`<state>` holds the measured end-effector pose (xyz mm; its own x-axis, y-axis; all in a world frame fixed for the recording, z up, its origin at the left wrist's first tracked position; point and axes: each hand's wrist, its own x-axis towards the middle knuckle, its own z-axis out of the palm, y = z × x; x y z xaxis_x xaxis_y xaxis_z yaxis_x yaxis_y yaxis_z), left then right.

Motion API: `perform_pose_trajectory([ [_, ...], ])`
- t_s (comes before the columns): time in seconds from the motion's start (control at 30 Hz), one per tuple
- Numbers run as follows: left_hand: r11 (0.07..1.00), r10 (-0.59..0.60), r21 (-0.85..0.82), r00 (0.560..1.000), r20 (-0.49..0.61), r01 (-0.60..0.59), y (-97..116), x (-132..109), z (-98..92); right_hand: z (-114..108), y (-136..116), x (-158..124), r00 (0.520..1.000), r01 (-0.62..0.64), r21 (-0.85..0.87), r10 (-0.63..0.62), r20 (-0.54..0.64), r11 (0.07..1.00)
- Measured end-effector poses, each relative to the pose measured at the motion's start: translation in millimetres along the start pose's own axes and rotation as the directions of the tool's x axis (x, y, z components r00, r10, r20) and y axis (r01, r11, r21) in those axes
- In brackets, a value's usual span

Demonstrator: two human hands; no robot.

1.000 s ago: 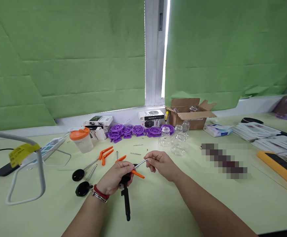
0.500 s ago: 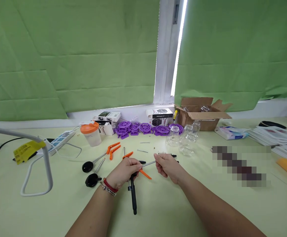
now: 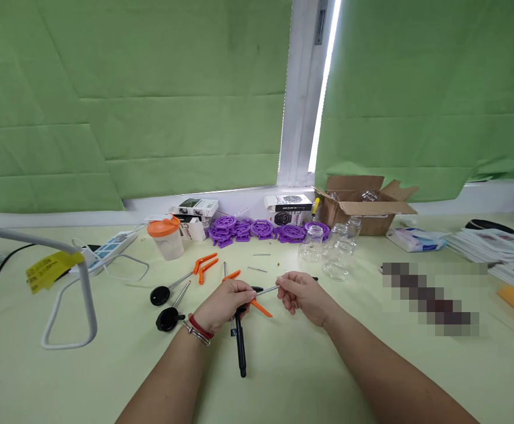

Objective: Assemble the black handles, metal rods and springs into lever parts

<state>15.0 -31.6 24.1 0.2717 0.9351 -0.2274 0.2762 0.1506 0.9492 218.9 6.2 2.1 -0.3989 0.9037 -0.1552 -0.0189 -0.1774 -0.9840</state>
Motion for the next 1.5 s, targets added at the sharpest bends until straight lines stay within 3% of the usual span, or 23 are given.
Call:
perform_pose_trajectory([
  [0.07, 1.0, 0.005, 0.004, 1.0, 0.008, -0.005, 0.5, 0.1, -0.1, -0.1, 0.4, 0.4, 1.0, -0.023, -0.018, 0.022, -0.008, 1.0],
  [0.2, 1.0, -0.002, 0.014, 1.0, 0.003, 0.002, 3.5, -0.8, 0.8, -0.2, 3.5, 2.0, 0.997, 0.072, 0.044, -0.072, -0.01, 0.996],
  [0.33, 0.999, -0.024, 0.022, 1.0, -0.004, 0.024, 6.7, -2.1, 0.3, 0.3, 8.6, 5.2, 0.999, 0.033, 0.06, -0.034, 0.029, 0.998],
  [0.47, 0.997, -0.034, 0.074, 0.999, -0.017, 0.036, 6.0, -2.6, -4.9, -2.9, 8.2, 9.2, 0.993, 0.03, 0.029, -0.027, -0.115, 0.999],
  [0.6, 0.963, -0.052, 0.263, 0.999, -0.003, 0.051, -1.4, -0.6, -9.8, -13.3, -2.3, 16.8, 0.972, -0.018, 0.013, 0.021, -0.233, 1.0],
  [0.7, 0.909, -0.074, 0.414, 0.997, 0.02, 0.06, -7.1, 1.9, -10.4, -22.5, -11.6, 30.6, 0.971, 0.031, -0.16, -0.068, -0.23, 0.987],
  [0.83, 0.803, 0.0, 0.596, 1.0, -0.018, 0.01, -9.3, 2.9, -9.7, -33.0, -18.8, 59.1, 0.95, -0.007, -0.481, -0.144, -0.276, 0.877],
  [0.97, 0.646, 0.061, 0.761, 0.989, -0.132, 0.061, -6.7, -0.2, -5.5, -41.9, -21.6, 83.3, 0.95, -0.08, -0.601, -0.122, -0.287, 0.795],
  [1.17, 0.465, 0.132, 0.869, 0.957, -0.26, 0.172, 5.2, -7.0, 3.9, -48.1, -20.9, 102.2, 0.971, -0.106, -0.767, -0.1, -0.217, 0.633],
  [1.23, 0.442, 0.164, 0.874, 0.94, -0.298, 0.2, 10.4, -10.9, -3.4, -49.3, -18.8, 107.0, 0.973, -0.101, -0.812, -0.112, -0.201, 0.575],
  [1.33, 0.419, 0.185, 0.846, 0.881, -0.435, 0.33, 14.6, -22.8, -32.9, -49.2, -14.9, 112.3, 0.976, -0.081, -0.859, -0.134, -0.171, 0.506],
  [1.43, 0.416, 0.111, 0.739, 0.777, -0.62, 0.53, 10.3, -41.3, -74.2, -46.6, -11.4, 114.6, 0.977, -0.052, -0.883, -0.158, -0.141, 0.466],
  [1.5, 0.422, -0.015, 0.683, 0.758, -0.652, 0.596, 3.5, -52.4, -96.5, -44.9, -9.8, 115.3, 0.976, -0.033, -0.888, -0.176, -0.126, 0.458],
])
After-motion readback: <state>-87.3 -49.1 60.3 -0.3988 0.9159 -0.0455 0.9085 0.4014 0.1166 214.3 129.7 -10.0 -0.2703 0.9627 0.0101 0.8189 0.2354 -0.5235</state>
